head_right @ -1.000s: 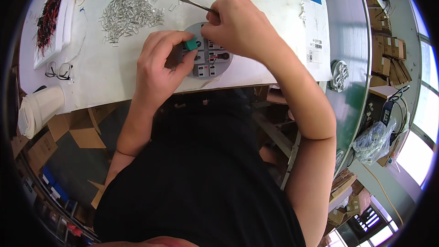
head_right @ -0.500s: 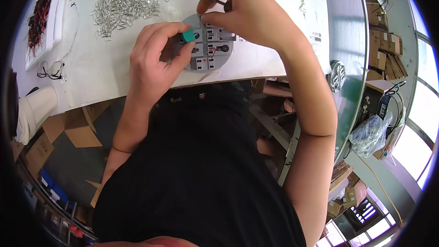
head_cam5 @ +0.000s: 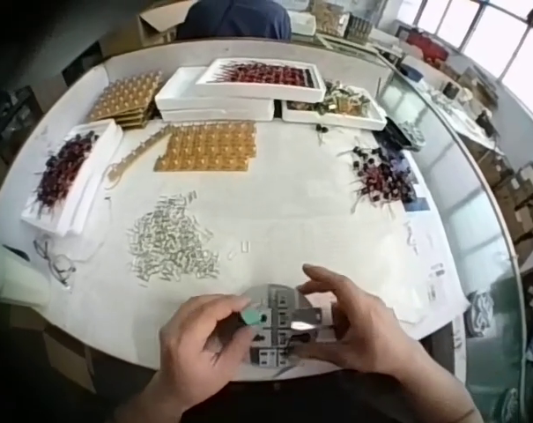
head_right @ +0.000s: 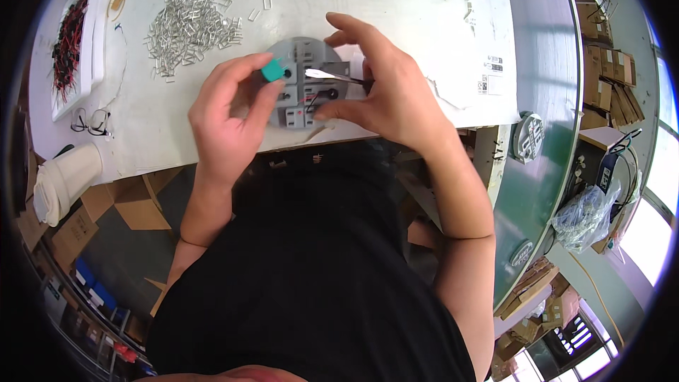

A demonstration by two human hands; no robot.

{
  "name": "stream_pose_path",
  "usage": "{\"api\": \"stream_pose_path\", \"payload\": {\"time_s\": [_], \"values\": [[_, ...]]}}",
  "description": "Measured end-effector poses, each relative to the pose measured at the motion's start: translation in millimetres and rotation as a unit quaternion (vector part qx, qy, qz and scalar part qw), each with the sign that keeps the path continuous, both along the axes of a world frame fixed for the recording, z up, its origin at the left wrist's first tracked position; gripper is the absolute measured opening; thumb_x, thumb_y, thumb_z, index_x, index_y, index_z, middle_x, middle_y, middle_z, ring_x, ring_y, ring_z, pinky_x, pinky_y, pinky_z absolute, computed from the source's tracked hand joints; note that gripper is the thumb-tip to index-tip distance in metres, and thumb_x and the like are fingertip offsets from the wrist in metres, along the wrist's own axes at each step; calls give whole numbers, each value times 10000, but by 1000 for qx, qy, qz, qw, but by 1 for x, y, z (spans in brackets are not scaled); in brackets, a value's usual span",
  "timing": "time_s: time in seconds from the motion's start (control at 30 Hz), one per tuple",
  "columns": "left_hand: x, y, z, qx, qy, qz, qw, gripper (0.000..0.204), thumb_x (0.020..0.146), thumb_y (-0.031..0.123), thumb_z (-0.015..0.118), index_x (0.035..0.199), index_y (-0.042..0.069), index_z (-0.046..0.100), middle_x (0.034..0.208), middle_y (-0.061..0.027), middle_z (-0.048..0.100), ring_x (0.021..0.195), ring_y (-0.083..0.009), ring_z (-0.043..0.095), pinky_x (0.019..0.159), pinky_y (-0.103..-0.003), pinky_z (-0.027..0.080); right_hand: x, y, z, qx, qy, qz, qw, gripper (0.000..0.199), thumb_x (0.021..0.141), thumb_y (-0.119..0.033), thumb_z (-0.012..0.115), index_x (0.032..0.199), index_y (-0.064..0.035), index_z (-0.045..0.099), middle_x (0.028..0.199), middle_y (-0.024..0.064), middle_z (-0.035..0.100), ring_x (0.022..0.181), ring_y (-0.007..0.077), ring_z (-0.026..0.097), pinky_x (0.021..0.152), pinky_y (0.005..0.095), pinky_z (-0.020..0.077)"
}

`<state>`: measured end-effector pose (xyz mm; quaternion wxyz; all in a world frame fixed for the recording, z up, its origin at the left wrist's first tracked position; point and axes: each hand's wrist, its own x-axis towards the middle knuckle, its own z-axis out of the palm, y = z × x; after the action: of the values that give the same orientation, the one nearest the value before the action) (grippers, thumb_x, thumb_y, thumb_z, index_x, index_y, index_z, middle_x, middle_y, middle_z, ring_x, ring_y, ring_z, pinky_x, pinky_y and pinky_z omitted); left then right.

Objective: Assemble small electronic components onto a circular base using a manual tool.

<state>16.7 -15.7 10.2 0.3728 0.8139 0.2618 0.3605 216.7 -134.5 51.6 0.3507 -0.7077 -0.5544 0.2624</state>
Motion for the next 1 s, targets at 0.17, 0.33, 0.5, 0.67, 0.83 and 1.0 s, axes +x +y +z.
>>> {"api": "stream_pose_path", "payload": {"time_s": [0.17, 0.33, 0.5, 0.67, 0.83, 1.0], "values": [[0, 15, 18, -146, -25, 30, 988, 310, 930, 53, 832, 1215, -14, 728, 1107, -117, 767, 896, -187, 720, 800, -313, 577, -9, 14, -1, 49, 66, -62, 995, 904, 725, 1, 937, 1529, -98, 536, 1269, 50, 757, 599, 61, 411, 569, 220, 413], [5, -13, 22, -331, -156, 26, 930, 293, 999, 14, 753, 1281, -44, 700, 1150, -53, 738, 966, -107, 657, 867, -269, 544, -29, 14, -15, 29, 171, -101, 980, 697, 815, 1, 880, 1444, -85, 593, 1223, 50, 776, 603, 41, 460, 570, 214, 416], [27, -1, -21, -62, -79, 85, 991, 290, 1026, 29, 723, 1297, -64, 677, 1128, -73, 732, 926, -102, 650, 861, -262, 540, -35, 39, -53, 142, -69, -166, 974, 514, 873, -41, 840, 1346, -52, 637, 1134, 65, 788, 600, 36, 501, 562, 210, 409], [3, -16, -15, -143, -144, 66, 977, 236, 982, 21, 763, 1195, -64, 708, 1069, -118, 756, 978, -173, 720, 871, -271, 565, -33, 26, -23, 52, -23, -138, 989, 359, 918, -126, 821, 1227, -20, 672, 985, 148, 764, 735, 256, 711, 648, 337, 554], [-108, 0, -8, -378, -2, -358, 854, 264, 1020, -4, 703, 1276, -63, 671, 1124, -104, 747, 1033, -163, 720, 894, -280, 579, 4, -58, 2, -34, 331, -16, 943, 296, 896, -239, 858, 1006, 11, 745, 1020, 143, 746, 791, 244, 722, 690, 340, 544], [-184, -45, -88, -525, 50, -179, 830, 303, 1029, -3, 691, 1325, -54, 650, 1157, -94, 741, 1038, -159, 722, 903, -283, 584, -41, -99, -53, -130, 47, 72, 988, 524, 853, -373, 881, 1215, -30, 719, 1212, 211, 695, 941, 376, 729, 785, 431, 584]]}}
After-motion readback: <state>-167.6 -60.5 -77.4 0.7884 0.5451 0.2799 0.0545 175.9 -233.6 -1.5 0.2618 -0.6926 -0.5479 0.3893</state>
